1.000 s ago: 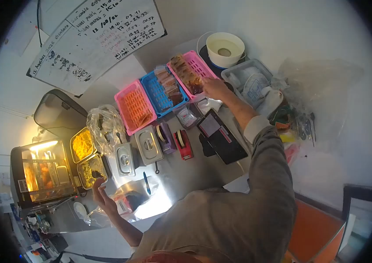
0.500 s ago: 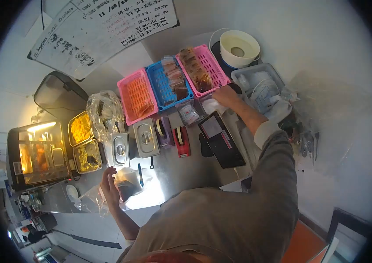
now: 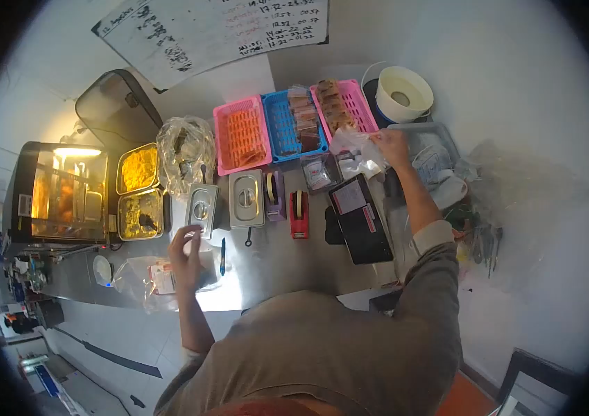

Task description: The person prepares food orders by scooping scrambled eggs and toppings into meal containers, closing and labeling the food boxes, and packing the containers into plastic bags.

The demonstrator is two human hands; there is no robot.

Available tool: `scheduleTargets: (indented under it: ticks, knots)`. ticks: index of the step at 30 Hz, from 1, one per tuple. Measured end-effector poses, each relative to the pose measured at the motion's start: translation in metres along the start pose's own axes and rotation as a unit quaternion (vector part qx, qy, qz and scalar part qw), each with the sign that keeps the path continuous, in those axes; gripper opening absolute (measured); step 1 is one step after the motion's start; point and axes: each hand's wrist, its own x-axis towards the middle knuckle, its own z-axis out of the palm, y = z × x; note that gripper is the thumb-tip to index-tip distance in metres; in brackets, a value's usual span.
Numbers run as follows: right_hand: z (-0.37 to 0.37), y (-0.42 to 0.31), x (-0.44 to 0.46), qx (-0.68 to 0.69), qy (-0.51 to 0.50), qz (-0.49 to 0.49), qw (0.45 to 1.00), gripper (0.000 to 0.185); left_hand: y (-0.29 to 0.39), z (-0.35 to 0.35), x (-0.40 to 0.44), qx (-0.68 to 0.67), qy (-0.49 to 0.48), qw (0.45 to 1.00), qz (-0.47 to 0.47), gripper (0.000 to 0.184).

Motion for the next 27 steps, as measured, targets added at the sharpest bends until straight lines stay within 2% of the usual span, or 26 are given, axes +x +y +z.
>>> scheduleTargets:
  ticks: [2,4,5,6,7,9,12,13,14,15,16,17,19,20,21,22,23,25,26,27]
  knots:
    - [-0.009,-0.008,-0.001,0.010,-0.025,0.008,1.000,0.017,0.015,0.026,0.018,-0.023,-0.052,0.997,0.048,0.017]
    - [-0.012,0.002,0.000,-0.082,-0.141,0.038,0.986,0.020,0.040,0.064,0.042,-0.060,-0.149,0.980,0.116,0.022]
    - [-0.013,0.010,-0.003,-0.129,-0.198,0.057,0.970,0.022,0.048,0.086,0.056,-0.048,-0.251,0.963,0.084,0.030]
    - [-0.013,0.013,0.001,-0.178,-0.233,0.085,0.952,0.027,0.044,0.116,0.069,-0.059,-0.297,0.943,0.135,0.034]
    - [-0.016,0.006,0.001,-0.147,-0.176,0.070,0.971,0.026,0.034,0.150,0.084,-0.066,-0.338,0.920,0.190,0.038]
    - [-0.015,-0.012,-0.006,-0.080,-0.064,0.034,0.994,0.024,0.029,0.207,0.106,-0.009,-0.348,0.922,0.170,0.047]
    - [-0.030,-0.039,-0.011,0.063,0.041,-0.017,0.997,0.026,0.015,0.283,0.130,-0.015,-0.313,0.939,0.144,0.059]
    - [-0.036,-0.044,-0.016,0.115,0.078,-0.038,0.990,0.026,0.020,0.299,0.130,-0.070,-0.297,0.946,0.109,0.062]
    - [-0.047,-0.058,-0.026,0.171,0.041,0.096,0.980,0.022,0.032,0.310,0.128,-0.125,-0.280,0.949,0.073,0.065]
    - [-0.046,-0.082,-0.035,0.258,0.077,0.104,0.958,0.020,0.042,0.320,0.125,-0.180,-0.262,0.948,0.036,0.069]
    - [-0.035,-0.108,-0.042,0.344,0.112,0.111,0.926,0.018,0.049,0.331,0.123,-0.349,-0.309,0.882,-0.066,0.069]
    - [-0.029,-0.120,-0.048,0.427,0.144,0.119,0.885,0.016,0.064,0.320,0.117,-0.441,-0.388,0.796,-0.149,0.068]
    - [-0.020,-0.113,-0.058,0.410,0.048,-0.024,0.910,0.011,0.099,0.276,0.096,-0.586,-0.499,0.558,-0.310,0.065]
    - [-0.008,-0.113,-0.062,0.404,-0.005,-0.097,0.910,0.009,0.095,0.277,0.088,-0.596,-0.494,0.572,-0.272,0.054]
    - [0.001,-0.139,-0.065,0.254,0.069,-0.129,0.956,0.009,0.096,0.273,0.080,-0.604,-0.436,0.621,-0.244,0.049]
    - [0.011,-0.169,-0.071,0.105,0.133,-0.163,0.972,0.011,0.093,0.264,0.072,-0.608,-0.366,0.670,-0.218,0.044]
    - [0.025,-0.197,-0.081,-0.043,0.188,-0.198,0.961,0.013,0.086,0.248,0.063,-0.607,-0.286,0.716,-0.196,0.040]
    - [0.055,-0.211,-0.098,-0.150,0.142,-0.149,0.967,0.021,0.062,0.193,0.056,-0.426,-0.215,0.871,-0.118,0.036]
    - [0.076,-0.222,-0.111,0.085,0.054,-0.056,0.993,0.023,0.050,0.161,0.052,-0.318,-0.183,0.926,-0.088,0.035]
    - [0.096,-0.232,-0.124,0.300,-0.042,0.055,0.952,0.026,0.040,0.127,0.044,-0.259,-0.132,0.957,0.008,0.035]
